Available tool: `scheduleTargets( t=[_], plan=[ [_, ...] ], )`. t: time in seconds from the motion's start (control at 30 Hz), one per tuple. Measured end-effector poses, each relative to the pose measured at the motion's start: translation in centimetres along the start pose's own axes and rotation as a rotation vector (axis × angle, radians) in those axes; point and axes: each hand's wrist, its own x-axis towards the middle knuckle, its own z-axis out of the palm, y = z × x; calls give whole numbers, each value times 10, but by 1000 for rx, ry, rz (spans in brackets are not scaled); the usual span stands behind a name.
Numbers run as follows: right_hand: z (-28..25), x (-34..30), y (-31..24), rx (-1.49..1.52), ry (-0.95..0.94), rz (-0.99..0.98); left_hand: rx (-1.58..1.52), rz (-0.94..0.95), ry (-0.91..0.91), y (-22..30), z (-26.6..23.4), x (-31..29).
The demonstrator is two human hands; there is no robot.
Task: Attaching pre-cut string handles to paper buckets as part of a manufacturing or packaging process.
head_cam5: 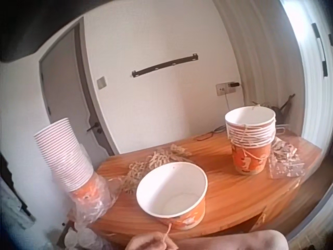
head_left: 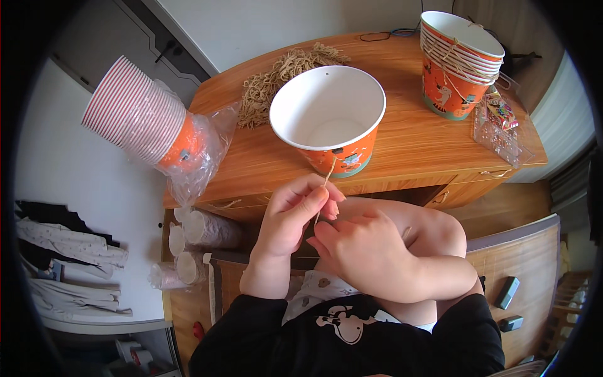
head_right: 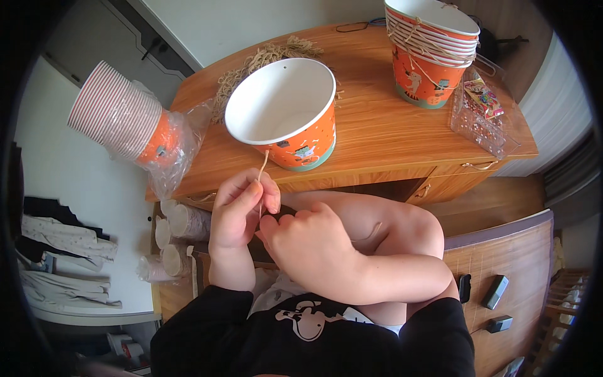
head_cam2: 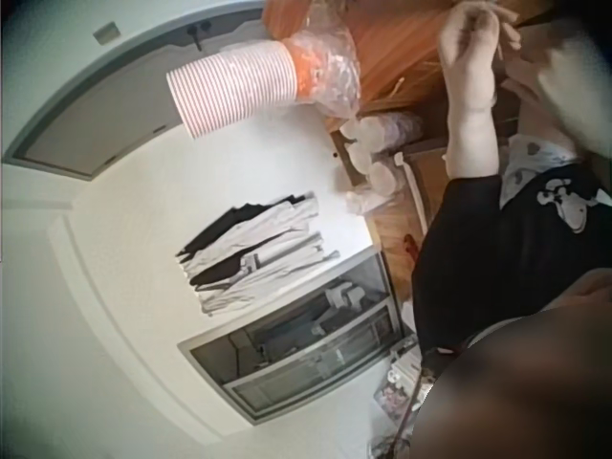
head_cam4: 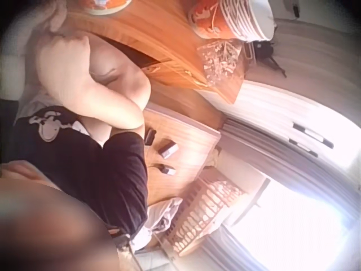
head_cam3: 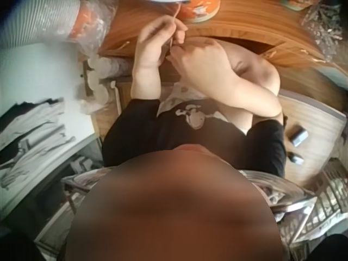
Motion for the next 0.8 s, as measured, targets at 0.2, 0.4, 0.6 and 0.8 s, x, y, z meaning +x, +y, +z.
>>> scheduleTargets(
  t=[0.2, 0.4, 0.6, 0.8],
  plan=[
    [-60, 9, 25, 156, -32, 96, 24, 5, -2, -3, -1, 0],
    [-41, 34, 58, 638, 456, -90, -69, -20, -72, -7, 2, 4],
    [-28, 33, 70, 730, 402, -202, -33, -15, 25, -7, 11, 3],
    [-38, 31, 66, 448, 371, -214, 235, 148, 88, -11, 11, 3]
  ],
)
